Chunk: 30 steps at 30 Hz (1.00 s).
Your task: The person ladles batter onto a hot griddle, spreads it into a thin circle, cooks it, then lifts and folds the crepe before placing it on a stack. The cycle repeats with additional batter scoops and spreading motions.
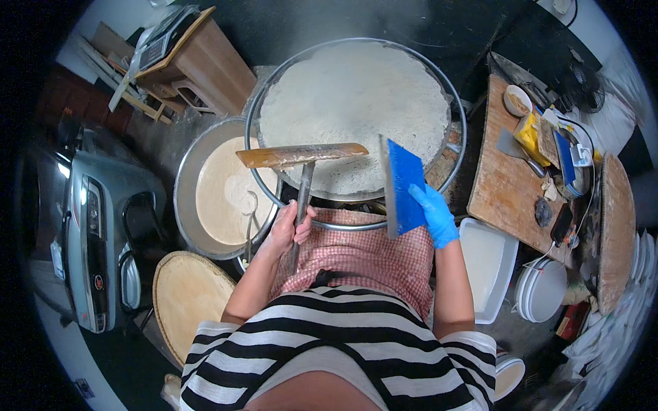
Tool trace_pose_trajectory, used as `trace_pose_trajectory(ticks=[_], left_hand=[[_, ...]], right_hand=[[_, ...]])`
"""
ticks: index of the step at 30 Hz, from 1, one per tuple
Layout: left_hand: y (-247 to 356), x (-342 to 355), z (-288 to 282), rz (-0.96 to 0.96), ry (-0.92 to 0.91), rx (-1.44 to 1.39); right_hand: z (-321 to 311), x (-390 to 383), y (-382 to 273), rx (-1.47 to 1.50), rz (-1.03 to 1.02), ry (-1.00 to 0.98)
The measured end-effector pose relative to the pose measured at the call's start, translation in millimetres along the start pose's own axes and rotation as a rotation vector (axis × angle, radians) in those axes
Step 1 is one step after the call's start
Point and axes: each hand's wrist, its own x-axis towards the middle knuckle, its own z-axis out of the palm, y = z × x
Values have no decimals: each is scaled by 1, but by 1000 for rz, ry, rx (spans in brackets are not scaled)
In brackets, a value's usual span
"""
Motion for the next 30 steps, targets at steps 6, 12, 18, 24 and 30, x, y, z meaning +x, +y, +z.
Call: trace_pose_trajectory(ticks=[6, 12, 18, 24, 30], left_hand=[[4, 5, -10, -21, 75, 427], [23, 15, -1, -59, 145, 318], [42, 32, 24, -107, 89, 151], [55, 36, 42, -167, 46, -175], [61, 12, 24, -38, 60, -242]], right_hand=[[60, -15, -29, -211, -56, -225], [77, -34, -106, -481, -451, 51], [81, -25, -133, -1332, -990, 218], [59, 3, -83, -1521, -979, 183], [60, 32, -22, -1703, -875, 105]])
